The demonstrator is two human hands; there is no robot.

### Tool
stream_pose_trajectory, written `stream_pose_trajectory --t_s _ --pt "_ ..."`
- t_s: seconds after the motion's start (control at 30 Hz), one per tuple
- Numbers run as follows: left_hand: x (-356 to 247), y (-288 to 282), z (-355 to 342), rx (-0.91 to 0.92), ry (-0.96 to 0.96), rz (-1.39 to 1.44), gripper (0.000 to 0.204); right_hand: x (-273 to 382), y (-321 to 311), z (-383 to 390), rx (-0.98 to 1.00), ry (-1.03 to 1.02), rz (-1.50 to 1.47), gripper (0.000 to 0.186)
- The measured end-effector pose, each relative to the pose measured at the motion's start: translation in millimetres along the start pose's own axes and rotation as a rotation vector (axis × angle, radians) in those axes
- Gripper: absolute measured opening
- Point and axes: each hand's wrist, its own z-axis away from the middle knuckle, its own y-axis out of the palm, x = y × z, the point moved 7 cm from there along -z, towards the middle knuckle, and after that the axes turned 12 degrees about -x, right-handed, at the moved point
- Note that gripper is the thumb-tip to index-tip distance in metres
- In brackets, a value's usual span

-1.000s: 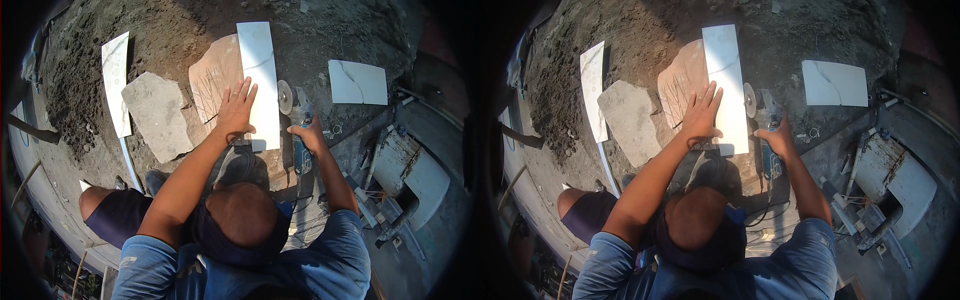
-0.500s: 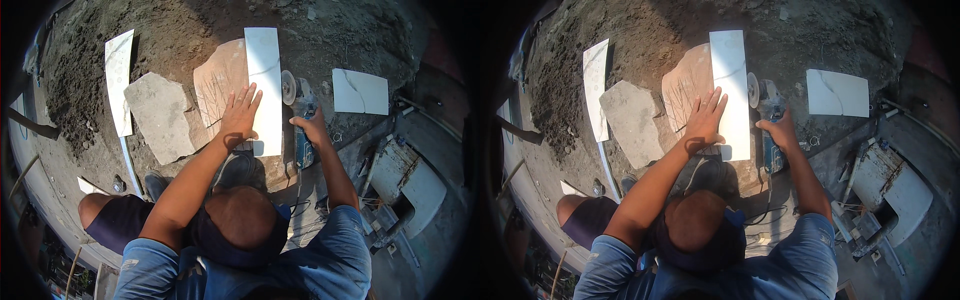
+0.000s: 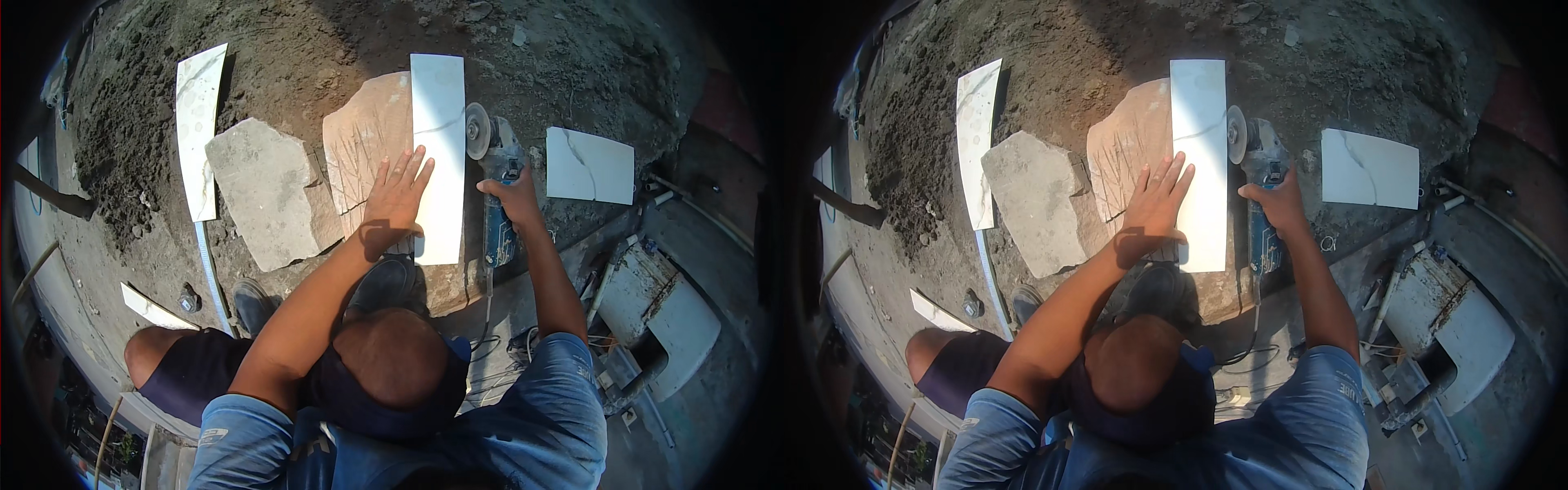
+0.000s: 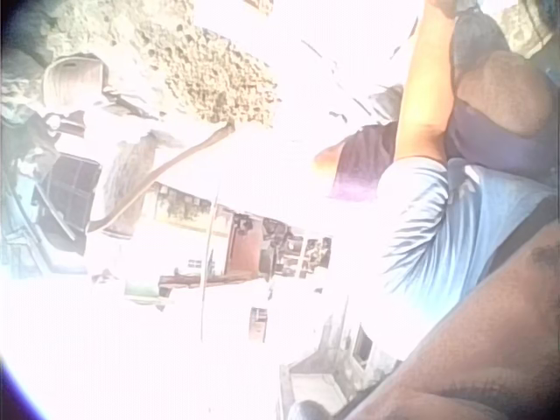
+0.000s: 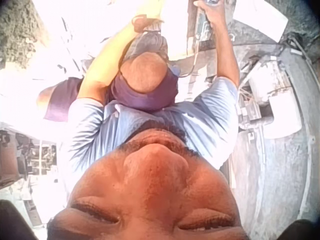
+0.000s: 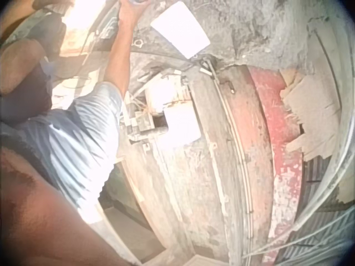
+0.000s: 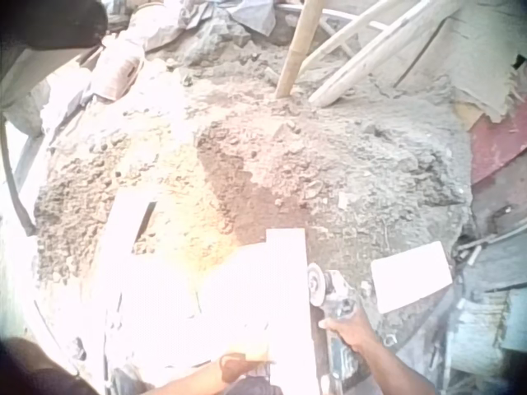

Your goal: The person plugs an angle grinder into an electrical extension socket and cuts tiles along marked lines using the angle grinder.

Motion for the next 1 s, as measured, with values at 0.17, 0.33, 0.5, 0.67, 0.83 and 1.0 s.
stream_pose_trajectory --t_s 0.17,0.33,0.5,0.67,0.83,1.0 --pt "2 -2 1 0.006 -0.017 0.012 0.126 8 6 -10 0.023 0.045 -0.03 0.1" --pt "-1 -3 -1 0.003 -0.012 0.023 0.125 4 7 -25 0.018 0.027 -0.027 0.099" --pt "2 -4 2 -0.027 -0.008 0.041 0.123 20 12 -28 0.009 0.021 -0.012 0.098" --pt "2 -5 1 -0.041 -0.005 0.044 0.123 29 13 -37 -0.013 0.003 0.045 0.093" --pt "0 -6 -1 -0.046 -0.005 0.073 0.126 32 13 -49 -0.008 0.033 0.04 0.097" --pt "3 -2 0 -0.03 -0.02 0.067 0.127 44 17 -54 -0.006 0.032 0.012 0.097"
